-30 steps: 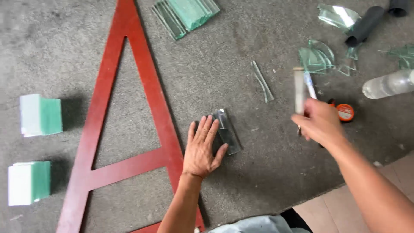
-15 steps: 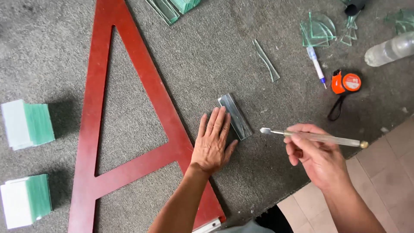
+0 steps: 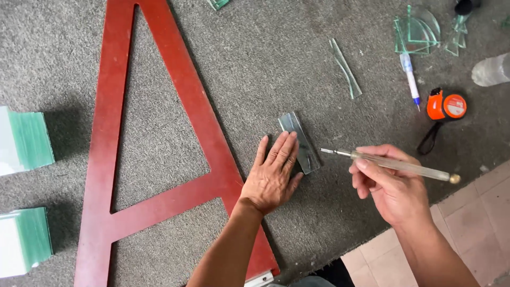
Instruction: Cutting and shaping small pieces of glass using a manual glass cutter on a workbench.
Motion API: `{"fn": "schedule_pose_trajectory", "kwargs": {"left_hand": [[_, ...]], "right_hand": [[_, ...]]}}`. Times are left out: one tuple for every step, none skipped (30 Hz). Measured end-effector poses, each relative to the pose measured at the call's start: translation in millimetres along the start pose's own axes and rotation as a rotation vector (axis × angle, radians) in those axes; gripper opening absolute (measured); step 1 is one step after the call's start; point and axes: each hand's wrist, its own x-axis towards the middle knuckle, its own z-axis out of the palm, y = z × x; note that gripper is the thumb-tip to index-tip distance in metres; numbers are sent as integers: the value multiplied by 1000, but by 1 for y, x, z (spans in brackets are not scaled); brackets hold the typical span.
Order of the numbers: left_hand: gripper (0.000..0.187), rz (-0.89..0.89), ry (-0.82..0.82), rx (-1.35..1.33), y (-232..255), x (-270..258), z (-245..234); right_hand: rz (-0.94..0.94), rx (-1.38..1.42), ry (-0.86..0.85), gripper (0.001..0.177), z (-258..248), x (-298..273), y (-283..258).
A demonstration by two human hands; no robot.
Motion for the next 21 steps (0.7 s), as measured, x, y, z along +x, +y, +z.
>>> {"fn": "schedule_pose_trajectory", "kwargs": {"left_hand": [[58, 10, 6, -15, -1, 0, -1], [58, 20, 13, -30, -1, 1, -1], [58, 13, 15, -30, -2, 1, -2], [57, 7, 17, -58, -3, 1, -2], [56, 1, 17, -90, -3, 1, -2], [56, -6, 18, -94, -3, 0, -2], [56, -5, 26, -113, -4, 1, -3], [55, -4, 35, -133, -4, 1, -3], [55, -13, 40, -138, -4, 1, -3], [56, -19, 63, -146, -3, 1, -4], [56, -26, 86, -149, -4, 1, -6], [56, -37, 90, -150, -6, 1, -5], [56, -39, 82, -149, -6, 1, -5], [55, -42, 73, -147, -6, 0, -4], [55, -48, 76, -150, -7, 0, -4], [56, -43, 71, -140, -7, 0, -4], [56, -36, 66, -130, -7, 0, -4], [56, -40, 67, -134, -8, -1, 0], [57, -43, 50, -75, -8, -1, 5], [58, -46, 32, -16, -8, -1, 9], [58, -48, 34, -18, -8, -1, 10]], "right_hand": [[-60, -55, -1, 7, 5, 3, -1], [-120, -110, -2, 10, 10, 6, -2], [-118, -113, -8, 10, 15, 10, -2], [-197, -230, -12, 7, 21, 15, -2], [-273, -348, -13, 4, 26, 17, -1], [-268, -353, -18, 4, 31, 21, -3], [-306, -461, -48, 3, 37, 25, -6], [-345, -570, -79, 8, 43, 29, -8], [-342, -577, -88, 8, 46, 30, -8], [-330, -622, -38, 10, 50, 31, -9], [-319, -663, 9, 11, 55, 33, -8], [-318, -668, -2, 11, 59, 36, -8], [-367, -731, -16, 7, 61, 38, -7], [-415, -793, -31, 4, 63, 40, -7], [-414, -797, -37, 4, 64, 43, -4], [-402, -758, -57, 3, 65, 45, -2], [-389, -719, -74, 4, 66, 48, 0], [-387, -723, -77, 4, 66, 52, 4], [-475, -726, -83, 5, 66, 55, 7], [-563, -728, -90, 6, 66, 59, 10], [-563, -731, -93, 6, 68, 59, 8]]}}
